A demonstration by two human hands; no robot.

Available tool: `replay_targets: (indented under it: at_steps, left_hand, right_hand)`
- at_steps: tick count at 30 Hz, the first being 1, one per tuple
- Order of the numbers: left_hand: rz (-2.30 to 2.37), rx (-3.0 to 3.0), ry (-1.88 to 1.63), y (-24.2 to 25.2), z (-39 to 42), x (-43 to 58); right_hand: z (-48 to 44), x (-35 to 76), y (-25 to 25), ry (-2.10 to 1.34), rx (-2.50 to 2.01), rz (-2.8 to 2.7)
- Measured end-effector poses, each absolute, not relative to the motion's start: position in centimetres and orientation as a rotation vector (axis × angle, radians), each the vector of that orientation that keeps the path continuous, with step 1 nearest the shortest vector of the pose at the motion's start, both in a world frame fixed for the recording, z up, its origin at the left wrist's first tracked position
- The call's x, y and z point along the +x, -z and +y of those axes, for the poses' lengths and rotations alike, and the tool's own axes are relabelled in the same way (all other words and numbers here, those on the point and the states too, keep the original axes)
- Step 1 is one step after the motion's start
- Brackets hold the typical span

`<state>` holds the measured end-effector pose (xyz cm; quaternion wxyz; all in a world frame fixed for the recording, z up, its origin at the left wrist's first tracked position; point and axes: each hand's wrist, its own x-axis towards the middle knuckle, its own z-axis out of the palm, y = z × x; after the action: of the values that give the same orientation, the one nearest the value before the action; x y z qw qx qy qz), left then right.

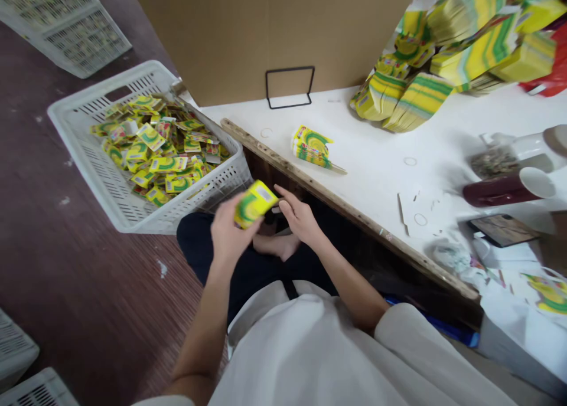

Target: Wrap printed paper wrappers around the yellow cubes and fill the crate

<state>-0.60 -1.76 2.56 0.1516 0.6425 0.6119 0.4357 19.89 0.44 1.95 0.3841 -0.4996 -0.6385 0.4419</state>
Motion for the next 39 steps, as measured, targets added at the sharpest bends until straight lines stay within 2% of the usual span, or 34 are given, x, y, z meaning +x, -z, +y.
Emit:
replay_targets:
  at_steps: [3, 6, 8, 11, 15, 19, 25, 27, 33, 39]
  left_hand:
    - [2.056, 1.656, -1.572, -4.2, 1.2, -4.4]
    - [2.161, 1.63, -1.609, -5.9, 3.2, -6.6]
    - [2.081, 1.656, -1.569, -5.6, 3.1, -6.0]
    - [1.889, 1.651, -1.411, -2.8, 1.4, -3.2]
    - [1.649, 1.536, -1.151, 1.8, -1.9, 0.7]
    - [1.395, 1.268, -1.087, 2.9, -3.5, 3.0]
    - [0.856, 0.966, -1.352, 1.5, -2.4, 4.2]
    - [0.752, 0.851, -1.523, 0.8, -1.6, 4.8]
    - [0.683, 0.597, -1.699, -2.0, 0.0, 6.4]
    - [0.762, 0.259, -1.837, -2.9, 0.0, 5.8]
  right_hand:
    - [3.0, 22.3, -2.9, -0.893, -1.313, -1.584]
    - [6.7, 25.4, -3.6, -0.541, -1.586, -1.545]
    - [8.9, 27.0, -3.6, -0.429, -1.803, -1.464]
    - [11.1, 28.3, -3.2, -0.424, -1.92, -1.412]
    - [11.7, 28.3, -2.5, -0.431, -1.844, -1.454]
    - [11.0, 28.1, -2.8, -0.443, -1.716, -1.459]
    - [7.8, 25.8, -4.3, -0.578, -1.44, -1.439]
    - [5.6, 23.5, -4.4, -0.777, -1.29, -1.499]
    - [0.8, 17.4, -2.2, -1.301, -1.1, -1.539]
    - [-1.1, 16.2, -1.4, -1.507, -1.0, -1.433]
